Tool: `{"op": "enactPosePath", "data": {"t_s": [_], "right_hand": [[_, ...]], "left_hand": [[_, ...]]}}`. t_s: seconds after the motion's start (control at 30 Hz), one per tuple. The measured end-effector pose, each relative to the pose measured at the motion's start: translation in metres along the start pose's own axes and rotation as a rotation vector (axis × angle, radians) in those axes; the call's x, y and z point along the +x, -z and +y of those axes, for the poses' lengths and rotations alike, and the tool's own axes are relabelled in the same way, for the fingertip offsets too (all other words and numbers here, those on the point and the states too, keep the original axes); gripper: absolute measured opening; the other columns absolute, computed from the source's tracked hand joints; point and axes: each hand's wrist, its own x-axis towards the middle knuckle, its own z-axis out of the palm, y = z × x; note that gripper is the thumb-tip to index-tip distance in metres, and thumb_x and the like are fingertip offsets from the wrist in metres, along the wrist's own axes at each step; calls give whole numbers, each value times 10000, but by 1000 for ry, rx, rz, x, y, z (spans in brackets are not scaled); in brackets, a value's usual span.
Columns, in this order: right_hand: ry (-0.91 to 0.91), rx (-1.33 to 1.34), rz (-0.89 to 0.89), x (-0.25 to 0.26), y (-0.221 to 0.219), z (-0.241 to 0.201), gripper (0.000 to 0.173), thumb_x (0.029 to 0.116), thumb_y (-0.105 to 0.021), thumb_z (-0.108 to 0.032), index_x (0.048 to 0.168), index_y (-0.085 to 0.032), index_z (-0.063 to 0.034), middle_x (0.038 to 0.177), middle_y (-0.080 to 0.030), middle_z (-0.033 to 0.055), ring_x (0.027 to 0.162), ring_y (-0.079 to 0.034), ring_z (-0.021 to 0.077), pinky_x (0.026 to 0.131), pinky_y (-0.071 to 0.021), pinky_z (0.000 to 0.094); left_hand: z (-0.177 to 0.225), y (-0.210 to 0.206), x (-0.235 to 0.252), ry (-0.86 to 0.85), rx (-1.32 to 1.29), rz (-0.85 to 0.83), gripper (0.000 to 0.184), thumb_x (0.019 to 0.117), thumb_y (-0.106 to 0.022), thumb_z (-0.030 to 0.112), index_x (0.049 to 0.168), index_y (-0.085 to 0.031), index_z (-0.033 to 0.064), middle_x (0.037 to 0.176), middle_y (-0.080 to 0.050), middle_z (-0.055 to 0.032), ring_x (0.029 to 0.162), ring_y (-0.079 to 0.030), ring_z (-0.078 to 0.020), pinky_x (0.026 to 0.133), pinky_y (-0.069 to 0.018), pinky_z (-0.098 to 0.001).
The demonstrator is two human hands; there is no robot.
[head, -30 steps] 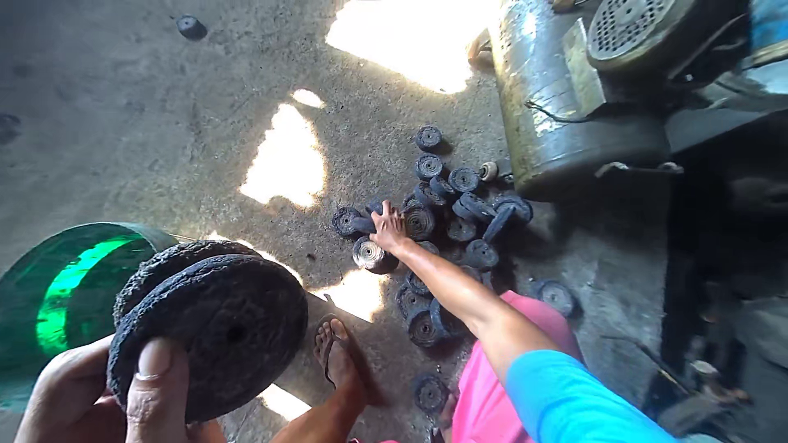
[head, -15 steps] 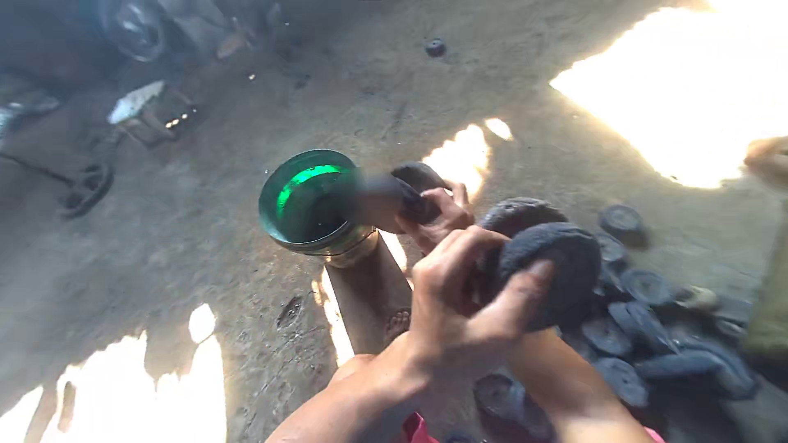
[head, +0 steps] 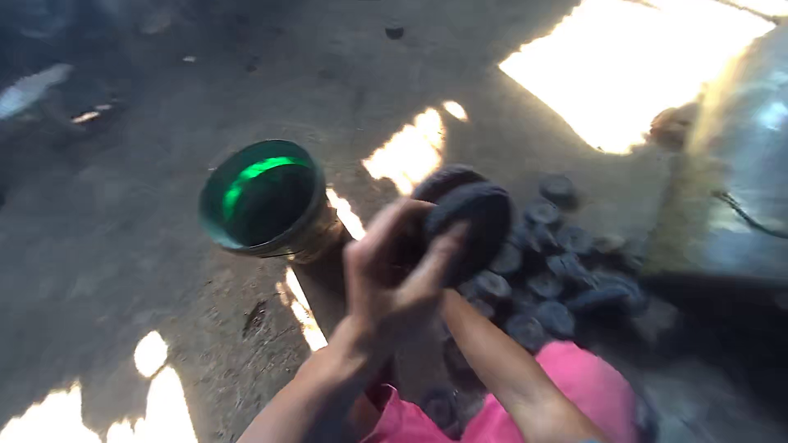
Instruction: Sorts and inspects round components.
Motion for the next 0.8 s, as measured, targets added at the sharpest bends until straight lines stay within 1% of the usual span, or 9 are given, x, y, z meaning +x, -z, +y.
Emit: {"op": "enactPosePath", "data": {"t_s": [0.07,0.13,0.23,0.33,0.4,0.53,0.63,0.7,0.8], "right_hand": [[-104,-96,-79,17,-2,80,487,1034,-614,-333,1383,-586,6,1405,-601,205,1344,-550,307,1162,-393,475],[-100,-177,13,40,-20,179,482,1009,-592,-444,1281,-664,-52,1260,-675,183,1212,-631,330,1058,-482,545],[-287,-220,12,29,-4,245,421,1013,-590,-402,1230,-683,-53,1257,-674,211,1218,-623,384,1033,-469,623],[-341,-247,411,25,24,285,422,1016,-563,-412,1213,-689,-61,1248,-662,214,1165,-646,391,966,-525,620],[-404,-224,632,35,48,309,494,1003,-557,-462,1276,-652,-61,1287,-638,215,1204,-620,392,986,-522,596],[-674,-54,544,48,76,349,769,929,-666,-554,1432,-514,7,1386,-586,271,1316,-551,425,1068,-446,625],[-685,150,601,54,77,361,758,811,-839,-335,1415,-525,-1,1327,-613,282,1263,-582,440,1030,-471,649],[-661,288,658,51,80,352,774,769,-863,-235,1422,-522,2,1330,-598,291,1258,-574,441,1023,-477,641],[-596,436,683,48,85,341,632,713,-864,-115,1292,-635,-2,1233,-641,271,1150,-621,416,937,-517,636]], "left_hand": [[-5,5,4,-33,43,-36,134,992,-654,86,1121,-660,51,947,-696,27,772,-677,-60,673,-609,-232],[-19,10,8,-67,55,1,144,1002,-649,94,1141,-651,56,987,-699,22,840,-686,-93,753,-612,-282],[-26,6,8,-41,82,59,126,994,-648,88,1117,-629,69,964,-684,27,846,-683,-103,769,-599,-274],[-22,-6,8,1,27,99,184,995,-663,77,1169,-609,48,1029,-695,-8,913,-702,-144,819,-613,-292],[-19,-12,8,10,19,113,201,987,-671,63,1173,-598,42,1036,-695,-13,927,-706,-156,823,-619,-299],[-13,-22,7,-14,22,83,153,991,-661,59,1136,-610,54,987,-698,11,863,-706,-124,760,-617,-258],[-14,-21,8,-65,49,41,107,995,-632,69,1102,-623,58,962,-672,17,839,-683,-115,734,-595,-246],[-15,-20,7,-59,50,44,115,994,-639,72,1107,-622,64,975,-676,19,854,-688,-116,747,-600,-248],[-11,-23,5,-23,12,71,139,991,-656,53,1124,-616,44,1004,-694,-5,898,-706,-143,803,-618,-283]]}}
